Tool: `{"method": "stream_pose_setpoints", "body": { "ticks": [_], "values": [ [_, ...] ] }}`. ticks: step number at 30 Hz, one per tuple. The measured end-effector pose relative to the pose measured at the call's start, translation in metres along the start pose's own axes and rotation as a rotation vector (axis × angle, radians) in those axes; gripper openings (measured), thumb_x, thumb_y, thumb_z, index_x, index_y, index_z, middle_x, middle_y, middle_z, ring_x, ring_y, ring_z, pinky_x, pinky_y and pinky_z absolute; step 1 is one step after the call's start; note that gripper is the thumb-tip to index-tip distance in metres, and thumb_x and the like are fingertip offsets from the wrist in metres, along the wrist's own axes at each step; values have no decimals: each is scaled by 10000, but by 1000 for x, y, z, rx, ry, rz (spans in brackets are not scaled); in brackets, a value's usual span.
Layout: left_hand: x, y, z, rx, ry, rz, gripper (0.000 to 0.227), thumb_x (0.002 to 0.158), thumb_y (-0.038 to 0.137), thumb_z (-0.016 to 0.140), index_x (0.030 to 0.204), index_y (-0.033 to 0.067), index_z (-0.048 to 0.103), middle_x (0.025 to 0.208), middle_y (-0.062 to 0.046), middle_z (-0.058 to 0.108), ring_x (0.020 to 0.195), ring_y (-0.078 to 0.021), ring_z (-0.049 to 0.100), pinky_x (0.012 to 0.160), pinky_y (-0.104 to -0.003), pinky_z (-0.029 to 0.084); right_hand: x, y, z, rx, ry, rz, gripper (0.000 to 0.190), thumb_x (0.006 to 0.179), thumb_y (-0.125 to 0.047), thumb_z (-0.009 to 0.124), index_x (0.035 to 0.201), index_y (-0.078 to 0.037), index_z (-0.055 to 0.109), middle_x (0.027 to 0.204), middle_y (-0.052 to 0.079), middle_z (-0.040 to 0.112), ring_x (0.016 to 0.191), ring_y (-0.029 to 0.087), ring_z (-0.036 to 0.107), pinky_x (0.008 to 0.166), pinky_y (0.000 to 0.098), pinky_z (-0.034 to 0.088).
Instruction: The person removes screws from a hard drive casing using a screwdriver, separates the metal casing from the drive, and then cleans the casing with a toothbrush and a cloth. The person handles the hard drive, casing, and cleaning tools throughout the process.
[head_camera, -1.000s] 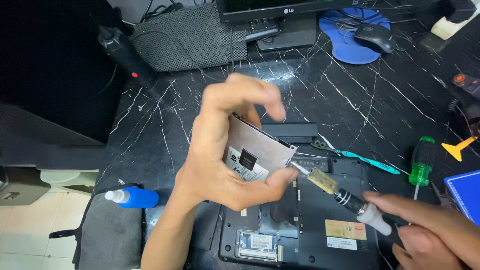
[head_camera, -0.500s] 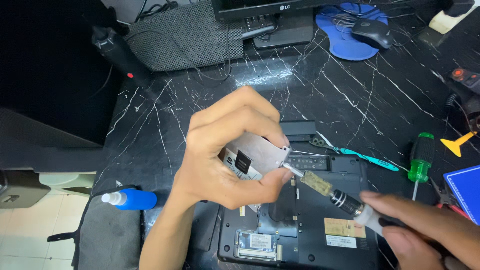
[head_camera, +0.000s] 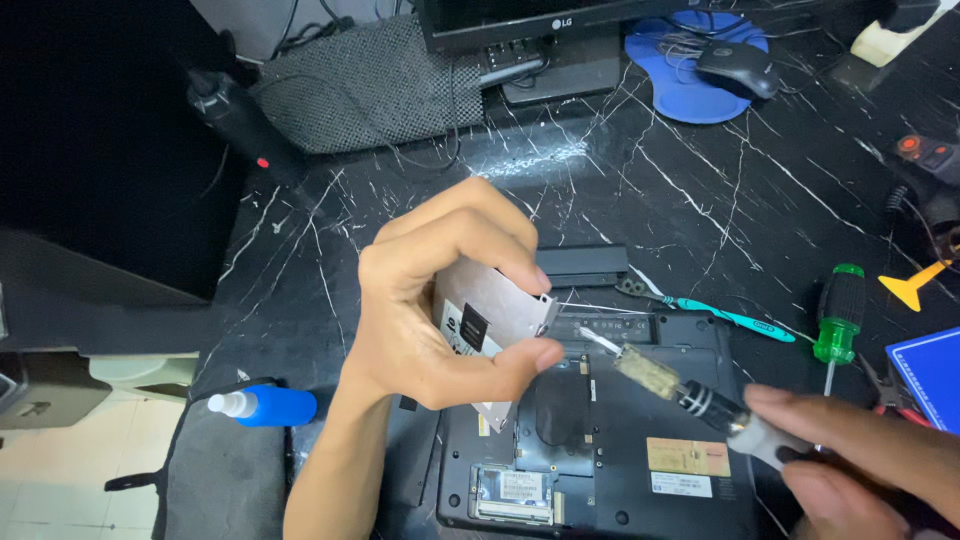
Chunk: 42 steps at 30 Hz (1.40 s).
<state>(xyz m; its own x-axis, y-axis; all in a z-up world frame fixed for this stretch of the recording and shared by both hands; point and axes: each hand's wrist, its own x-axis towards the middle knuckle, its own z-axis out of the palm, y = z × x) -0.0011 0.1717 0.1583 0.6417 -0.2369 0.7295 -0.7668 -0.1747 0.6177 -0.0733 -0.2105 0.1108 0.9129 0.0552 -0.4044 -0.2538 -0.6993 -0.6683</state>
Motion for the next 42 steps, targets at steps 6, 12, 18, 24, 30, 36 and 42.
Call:
{"method": "stream_pose_setpoints", "body": {
  "ticks": [6,12,18,24,30,36,42],
  "values": [
    [-2,-3,3,-14,29,11,364,767,262,944,1005,140,698,963,-66,680,834,-168,608,775,-301,488,2,-30,18,-178,63,-430,720,800,-364,842,1500,-531,832,1419,-273,910,1290,-71,839,1019,238,581],
    [-4,-2,3,19,51,34,402,749,287,970,1000,158,684,962,-59,670,818,-158,607,759,-302,489,8,-27,5,-448,-151,-12,910,752,-620,796,1508,-1079,584,1405,-681,858,1322,-324,837,1095,117,612],
    [-5,1,4,43,80,60,386,759,317,955,979,158,681,940,-55,676,800,-153,611,744,-299,481,8,-38,29,-349,19,-253,809,779,-545,790,1513,-859,659,1305,-533,836,1107,-203,826,947,185,591],
    [-6,-1,5,33,133,89,389,765,344,956,971,168,677,917,-41,660,779,-138,604,707,-283,475,12,-41,50,-224,300,-388,644,819,-365,804,1402,-637,828,858,-256,1000,635,-3,873,648,251,627],
    [-8,0,4,44,152,90,405,765,375,957,978,178,675,911,-35,643,758,-129,567,684,-283,432,19,-39,51,-197,352,-662,657,817,-295,805,1445,-489,788,833,-232,941,551,-19,819,609,203,600],
    [-9,0,3,49,159,115,403,773,374,957,989,181,676,909,-30,641,755,-129,569,677,-282,442,44,-3,46,-313,41,-426,813,848,-472,822,1599,-722,636,600,-212,878,459,11,815,607,223,648],
    [-9,2,5,63,172,101,403,755,358,962,976,179,678,904,-36,653,759,-134,585,679,-281,447,11,-34,36,-244,254,-371,687,819,-376,813,1380,-773,815,614,-276,975,522,-61,879,709,192,569]
  ]
}}
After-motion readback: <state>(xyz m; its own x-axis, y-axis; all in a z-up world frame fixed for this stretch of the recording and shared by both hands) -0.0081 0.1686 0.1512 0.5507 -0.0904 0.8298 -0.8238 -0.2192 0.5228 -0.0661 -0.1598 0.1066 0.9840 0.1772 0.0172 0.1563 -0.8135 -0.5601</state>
